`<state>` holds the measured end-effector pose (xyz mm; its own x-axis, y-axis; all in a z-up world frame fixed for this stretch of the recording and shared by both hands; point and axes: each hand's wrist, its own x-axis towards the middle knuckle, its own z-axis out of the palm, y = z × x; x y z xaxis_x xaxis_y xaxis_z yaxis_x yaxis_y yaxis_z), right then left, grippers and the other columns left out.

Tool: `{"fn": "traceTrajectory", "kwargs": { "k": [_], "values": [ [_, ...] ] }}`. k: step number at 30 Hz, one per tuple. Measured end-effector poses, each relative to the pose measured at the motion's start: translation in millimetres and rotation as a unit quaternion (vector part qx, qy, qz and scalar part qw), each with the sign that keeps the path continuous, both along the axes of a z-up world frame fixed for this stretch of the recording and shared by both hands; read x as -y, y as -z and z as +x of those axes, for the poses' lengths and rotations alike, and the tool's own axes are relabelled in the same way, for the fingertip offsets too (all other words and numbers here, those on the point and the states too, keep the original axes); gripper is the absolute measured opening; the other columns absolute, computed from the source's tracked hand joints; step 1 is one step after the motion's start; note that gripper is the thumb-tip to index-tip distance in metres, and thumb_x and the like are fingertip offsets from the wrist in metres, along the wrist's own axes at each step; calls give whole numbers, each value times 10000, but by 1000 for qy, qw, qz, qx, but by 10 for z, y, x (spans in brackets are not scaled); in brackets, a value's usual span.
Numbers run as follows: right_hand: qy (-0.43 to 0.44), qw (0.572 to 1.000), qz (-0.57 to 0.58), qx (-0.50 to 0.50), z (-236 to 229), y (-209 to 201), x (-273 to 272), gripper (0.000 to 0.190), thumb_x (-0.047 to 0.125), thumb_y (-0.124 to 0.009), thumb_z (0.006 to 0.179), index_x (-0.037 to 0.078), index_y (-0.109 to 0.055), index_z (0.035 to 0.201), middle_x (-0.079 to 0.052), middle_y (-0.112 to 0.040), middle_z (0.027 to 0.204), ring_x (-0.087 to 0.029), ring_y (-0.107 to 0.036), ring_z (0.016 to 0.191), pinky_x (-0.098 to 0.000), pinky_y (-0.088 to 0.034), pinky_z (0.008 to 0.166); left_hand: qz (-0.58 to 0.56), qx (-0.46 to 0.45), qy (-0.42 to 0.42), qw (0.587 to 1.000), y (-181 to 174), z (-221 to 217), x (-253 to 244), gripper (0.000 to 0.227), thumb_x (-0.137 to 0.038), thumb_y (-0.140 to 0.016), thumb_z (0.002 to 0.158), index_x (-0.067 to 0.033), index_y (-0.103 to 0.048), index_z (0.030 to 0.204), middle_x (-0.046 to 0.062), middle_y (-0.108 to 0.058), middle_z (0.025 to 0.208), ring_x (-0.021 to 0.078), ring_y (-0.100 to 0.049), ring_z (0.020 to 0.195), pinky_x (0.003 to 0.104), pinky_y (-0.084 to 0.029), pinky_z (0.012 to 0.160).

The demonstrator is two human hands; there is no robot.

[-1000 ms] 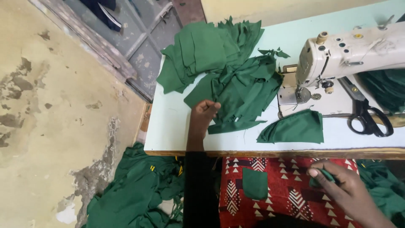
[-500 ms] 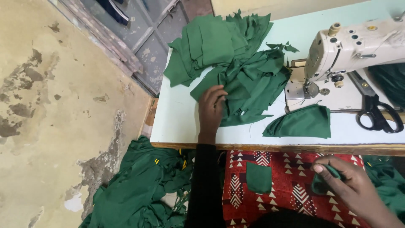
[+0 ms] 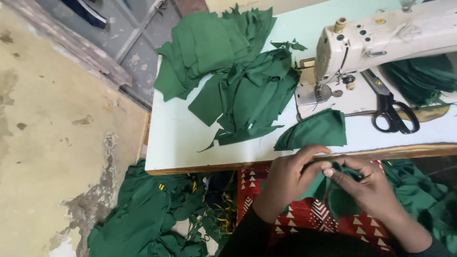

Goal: Cutting green fabric scraps into smaller pieces using scissors at a sewing workstation.

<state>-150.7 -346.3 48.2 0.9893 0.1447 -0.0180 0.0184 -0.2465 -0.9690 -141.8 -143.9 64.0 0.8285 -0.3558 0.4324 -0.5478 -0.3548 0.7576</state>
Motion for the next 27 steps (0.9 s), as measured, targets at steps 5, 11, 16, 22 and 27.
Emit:
{"fn": "traceTrajectory", "kwargs": {
  "k": [5,11,16,22,27],
  "values": [
    [81,991,58,-94,142,314,534,226,184,-609,1016,28,-771,992,-136,-717,622,-246,-663,428,-330,-510,407,1,-181,-56,982,163,-7,-162,284,-287,-582,1032,-57,-718,1129,73,-775,1006,211,-737,853,342,-561,718],
    [63,993,-58,-80,429,340,600,225,193,-569,1035,90,-768,1013,-75,-764,922,-209,-708,835,-357,-534,846,25,-269,-156,950,319,154,-102,211,-258,-641,971,-115,-749,1083,57,-794,1045,217,-749,946,364,-590,815],
    [68,986,-131,-82,986,192,421,235,216,-642,1051,103,-662,846,-60,-601,729,-196,-559,585,-331,-424,542,94,-159,-203,962,459,434,38,154,-222,-652,991,-126,-731,1082,34,-787,1013,209,-748,880,349,-589,701],
    [82,953,-290,-30,1404,441,296,334,356,-650,975,50,-678,1106,-138,-599,888,-251,-530,667,-418,-376,664,114,-182,-295,931,700,648,-53,146,-280,-708,967,-196,-665,1079,4,-720,836,200,-680,709,379,-526,596],
    [64,951,-296,58,1392,404,184,344,343,-639,1061,110,-550,823,-62,-381,546,-171,-320,492,-374,-240,526,84,-283,-293,909,648,670,-117,231,-295,-657,997,-181,-659,1198,34,-668,763,202,-649,672,371,-519,621]
  ]
}}
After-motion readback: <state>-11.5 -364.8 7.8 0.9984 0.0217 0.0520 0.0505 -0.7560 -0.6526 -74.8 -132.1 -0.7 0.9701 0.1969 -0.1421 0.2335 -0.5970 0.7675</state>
